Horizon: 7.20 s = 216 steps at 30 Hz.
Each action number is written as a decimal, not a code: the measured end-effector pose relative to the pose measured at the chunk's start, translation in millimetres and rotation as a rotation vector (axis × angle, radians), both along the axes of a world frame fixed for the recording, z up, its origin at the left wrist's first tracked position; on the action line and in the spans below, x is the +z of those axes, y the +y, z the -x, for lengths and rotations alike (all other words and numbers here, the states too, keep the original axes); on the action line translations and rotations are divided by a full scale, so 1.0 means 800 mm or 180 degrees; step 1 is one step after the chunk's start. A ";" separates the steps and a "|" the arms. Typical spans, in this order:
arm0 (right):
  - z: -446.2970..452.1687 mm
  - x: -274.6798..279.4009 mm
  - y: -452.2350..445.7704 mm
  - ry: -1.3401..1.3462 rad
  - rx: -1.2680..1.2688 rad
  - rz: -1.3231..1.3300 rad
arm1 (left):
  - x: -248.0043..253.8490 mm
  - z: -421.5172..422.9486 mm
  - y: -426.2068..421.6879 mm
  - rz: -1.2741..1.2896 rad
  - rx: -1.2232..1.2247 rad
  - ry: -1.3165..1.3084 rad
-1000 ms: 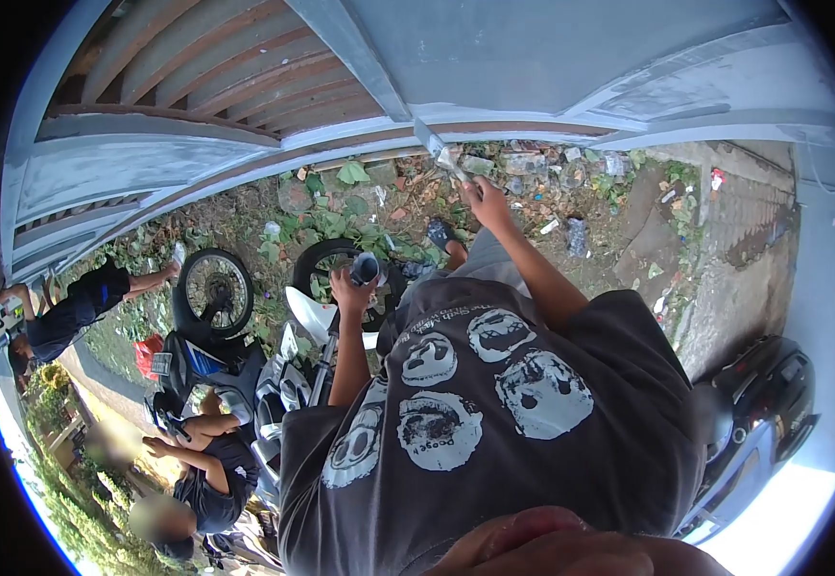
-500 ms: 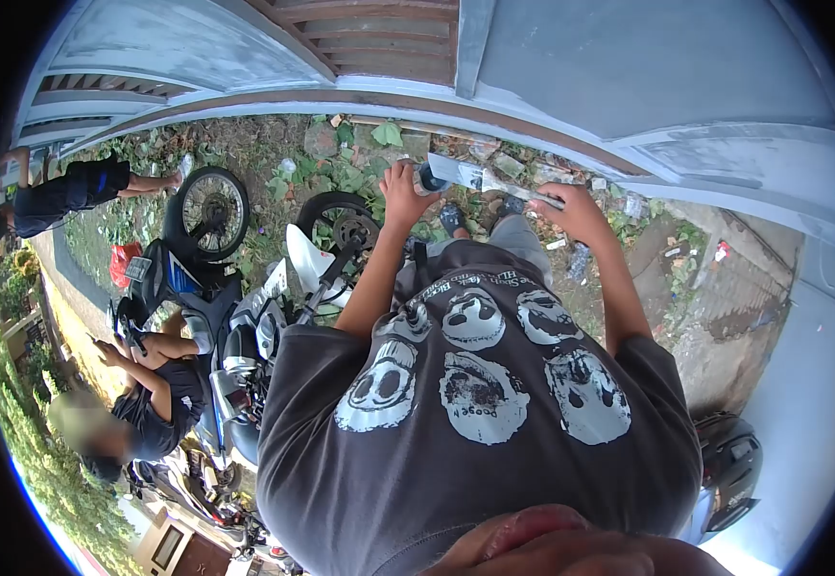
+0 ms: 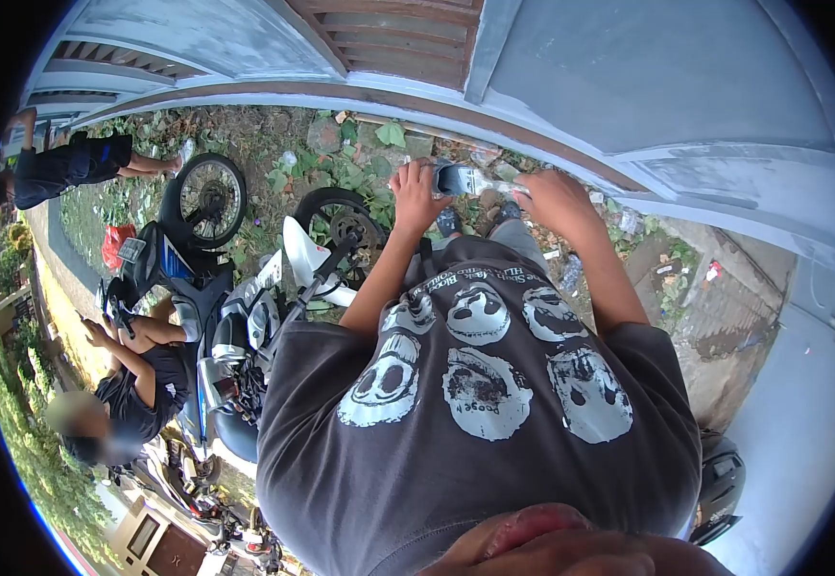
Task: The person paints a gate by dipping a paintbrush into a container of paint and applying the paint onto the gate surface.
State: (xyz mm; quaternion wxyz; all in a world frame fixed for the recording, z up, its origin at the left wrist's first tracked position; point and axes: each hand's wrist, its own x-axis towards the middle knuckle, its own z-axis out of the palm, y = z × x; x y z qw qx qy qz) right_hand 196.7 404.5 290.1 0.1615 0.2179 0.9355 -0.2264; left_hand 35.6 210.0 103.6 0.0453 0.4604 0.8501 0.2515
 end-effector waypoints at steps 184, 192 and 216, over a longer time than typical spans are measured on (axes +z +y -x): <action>-0.029 -0.390 0.218 0.0844 -0.0753 -0.0022 | -0.072 -0.245 -0.245 0.1024 0.2808 -0.0634; -0.041 -0.416 0.224 0.1089 -0.0830 0.0181 | -0.071 -0.263 -0.264 0.1168 0.2936 -0.0665; -0.055 -0.483 0.212 0.1456 -0.1154 0.0399 | -0.054 -0.261 -0.273 0.1420 0.2579 -0.0788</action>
